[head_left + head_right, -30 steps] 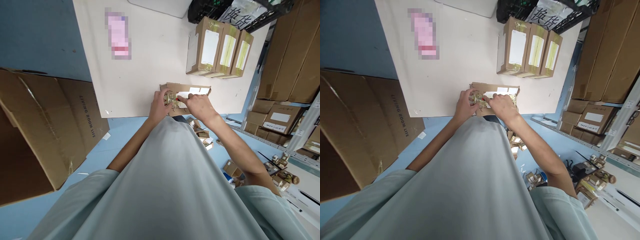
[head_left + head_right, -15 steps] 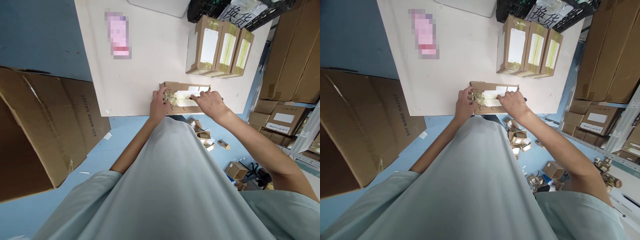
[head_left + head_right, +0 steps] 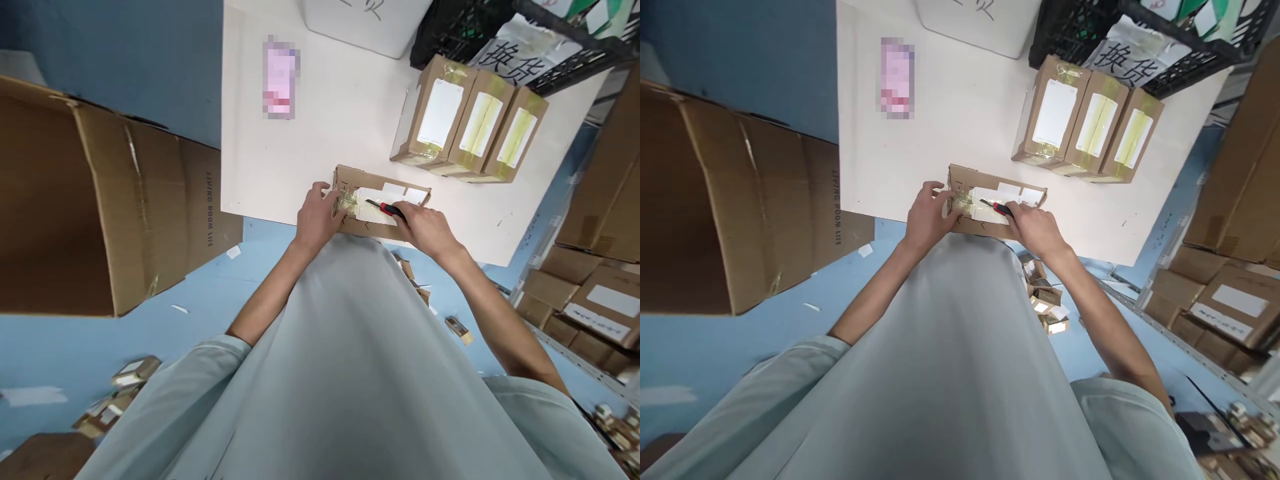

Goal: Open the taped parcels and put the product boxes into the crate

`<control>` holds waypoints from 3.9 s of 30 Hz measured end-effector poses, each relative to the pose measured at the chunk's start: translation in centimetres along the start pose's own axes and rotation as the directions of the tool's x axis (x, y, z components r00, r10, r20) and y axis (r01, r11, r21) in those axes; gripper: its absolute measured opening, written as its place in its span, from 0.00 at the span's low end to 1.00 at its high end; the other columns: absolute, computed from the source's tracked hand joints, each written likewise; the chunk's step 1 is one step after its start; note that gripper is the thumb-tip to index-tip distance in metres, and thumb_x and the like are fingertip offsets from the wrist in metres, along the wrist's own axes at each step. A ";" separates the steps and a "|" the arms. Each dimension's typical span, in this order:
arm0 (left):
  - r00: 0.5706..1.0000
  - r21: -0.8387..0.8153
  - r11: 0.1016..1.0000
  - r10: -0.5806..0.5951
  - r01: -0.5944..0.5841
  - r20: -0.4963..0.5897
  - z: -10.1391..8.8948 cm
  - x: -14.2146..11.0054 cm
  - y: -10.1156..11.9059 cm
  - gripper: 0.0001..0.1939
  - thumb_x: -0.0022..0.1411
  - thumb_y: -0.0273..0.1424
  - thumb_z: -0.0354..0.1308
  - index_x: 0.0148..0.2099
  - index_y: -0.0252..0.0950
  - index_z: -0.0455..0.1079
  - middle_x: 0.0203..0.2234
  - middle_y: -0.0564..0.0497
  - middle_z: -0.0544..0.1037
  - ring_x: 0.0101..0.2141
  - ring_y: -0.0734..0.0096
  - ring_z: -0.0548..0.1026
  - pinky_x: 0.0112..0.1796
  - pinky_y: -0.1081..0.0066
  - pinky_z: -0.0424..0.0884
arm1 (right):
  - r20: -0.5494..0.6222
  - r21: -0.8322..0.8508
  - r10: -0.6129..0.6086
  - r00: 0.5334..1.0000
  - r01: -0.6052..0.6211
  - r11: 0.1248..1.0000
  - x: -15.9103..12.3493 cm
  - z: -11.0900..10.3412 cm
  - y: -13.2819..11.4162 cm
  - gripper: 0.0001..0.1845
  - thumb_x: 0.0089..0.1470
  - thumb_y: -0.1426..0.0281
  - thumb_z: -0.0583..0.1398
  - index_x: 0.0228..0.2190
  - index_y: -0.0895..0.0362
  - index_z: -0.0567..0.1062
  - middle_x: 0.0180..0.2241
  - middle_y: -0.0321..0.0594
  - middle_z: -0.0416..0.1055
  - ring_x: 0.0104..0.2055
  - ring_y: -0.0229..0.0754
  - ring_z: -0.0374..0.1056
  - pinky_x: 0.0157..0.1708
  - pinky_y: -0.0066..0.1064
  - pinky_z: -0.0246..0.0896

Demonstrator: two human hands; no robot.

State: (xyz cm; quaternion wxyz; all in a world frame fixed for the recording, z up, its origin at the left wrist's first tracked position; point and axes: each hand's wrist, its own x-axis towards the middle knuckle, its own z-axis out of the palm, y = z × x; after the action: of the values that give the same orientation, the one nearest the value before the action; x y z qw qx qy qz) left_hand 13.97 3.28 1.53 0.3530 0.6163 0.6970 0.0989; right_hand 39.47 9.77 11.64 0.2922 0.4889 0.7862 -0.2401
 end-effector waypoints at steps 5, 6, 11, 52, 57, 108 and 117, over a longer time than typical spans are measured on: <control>0.994 0.090 0.991 -0.097 0.101 -0.053 0.5 -0.9 2.4 0.13 0.77 0.36 0.62 0.59 0.41 0.77 0.69 0.36 0.70 0.64 0.40 0.71 0.54 0.49 0.83 | -0.040 0.124 -0.069 0.997 0.073 0.990 0.8 3.3 2.5 0.26 0.81 0.63 0.46 0.69 0.56 0.71 0.60 0.54 0.82 0.54 0.58 0.79 0.41 0.37 0.65; 0.992 0.079 0.990 -0.112 0.117 -0.064 0.7 -1.2 2.9 0.12 0.77 0.36 0.62 0.58 0.41 0.77 0.68 0.36 0.71 0.64 0.39 0.72 0.54 0.49 0.83 | -0.046 0.140 -0.080 0.996 0.086 0.986 1.0 3.9 2.9 0.26 0.80 0.64 0.46 0.69 0.56 0.71 0.61 0.55 0.81 0.56 0.58 0.78 0.41 0.37 0.66; 0.976 0.081 0.975 -0.199 0.206 -0.087 1.7 -2.3 4.7 0.11 0.76 0.35 0.61 0.57 0.40 0.77 0.65 0.34 0.73 0.60 0.37 0.74 0.53 0.47 0.83 | -0.115 0.172 -0.107 0.988 0.126 0.977 1.7 6.4 4.3 0.29 0.81 0.65 0.43 0.71 0.58 0.70 0.67 0.58 0.76 0.62 0.57 0.75 0.44 0.38 0.71; 0.939 -0.197 0.943 -0.301 0.267 -0.168 4.2 -0.4 2.2 0.06 0.76 0.28 0.54 0.42 0.42 0.68 0.49 0.41 0.77 0.45 0.56 0.81 0.47 0.59 0.80 | 0.207 -0.196 -0.253 0.945 0.293 0.936 3.9 -5.0 -6.8 0.27 0.71 0.81 0.51 0.67 0.65 0.74 0.47 0.59 0.85 0.50 0.59 0.83 0.43 0.40 0.66; 0.954 -0.151 0.960 -0.257 0.234 -0.155 4.2 -0.3 2.2 0.06 0.77 0.29 0.53 0.43 0.41 0.68 0.51 0.39 0.77 0.46 0.55 0.81 0.46 0.61 0.79 | 0.203 -0.215 -0.173 0.964 0.217 0.952 3.0 -3.5 -5.1 0.27 0.72 0.78 0.54 0.68 0.63 0.73 0.47 0.61 0.86 0.49 0.59 0.85 0.42 0.40 0.68; 0.887 -0.194 0.918 -0.388 0.347 -0.249 5.2 -0.6 3.5 0.07 0.77 0.28 0.53 0.43 0.43 0.62 0.49 0.38 0.76 0.53 0.48 0.79 0.62 0.46 0.75 | -0.060 0.035 0.196 0.979 -0.194 0.980 -9.3 3.9 11.4 0.34 0.78 0.74 0.50 0.79 0.49 0.63 0.51 0.54 0.82 0.47 0.54 0.78 0.39 0.36 0.60; 0.962 -0.072 0.997 0.016 -0.037 -0.272 5.2 0.4 6.1 0.18 0.77 0.39 0.62 0.61 0.36 0.67 0.77 0.25 0.60 0.82 0.37 0.51 0.77 0.36 0.60 | 0.085 0.396 0.291 0.953 -0.300 0.868 -7.7 7.0 7.6 0.35 0.82 0.63 0.45 0.82 0.59 0.54 0.52 0.56 0.86 0.50 0.58 0.82 0.49 0.40 0.70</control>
State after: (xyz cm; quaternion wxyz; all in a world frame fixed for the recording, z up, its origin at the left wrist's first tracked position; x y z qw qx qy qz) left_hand 21.98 3.49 1.10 0.2760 0.5922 0.7262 0.2137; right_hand 50.63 3.36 11.31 0.2270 0.6502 0.6321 -0.3553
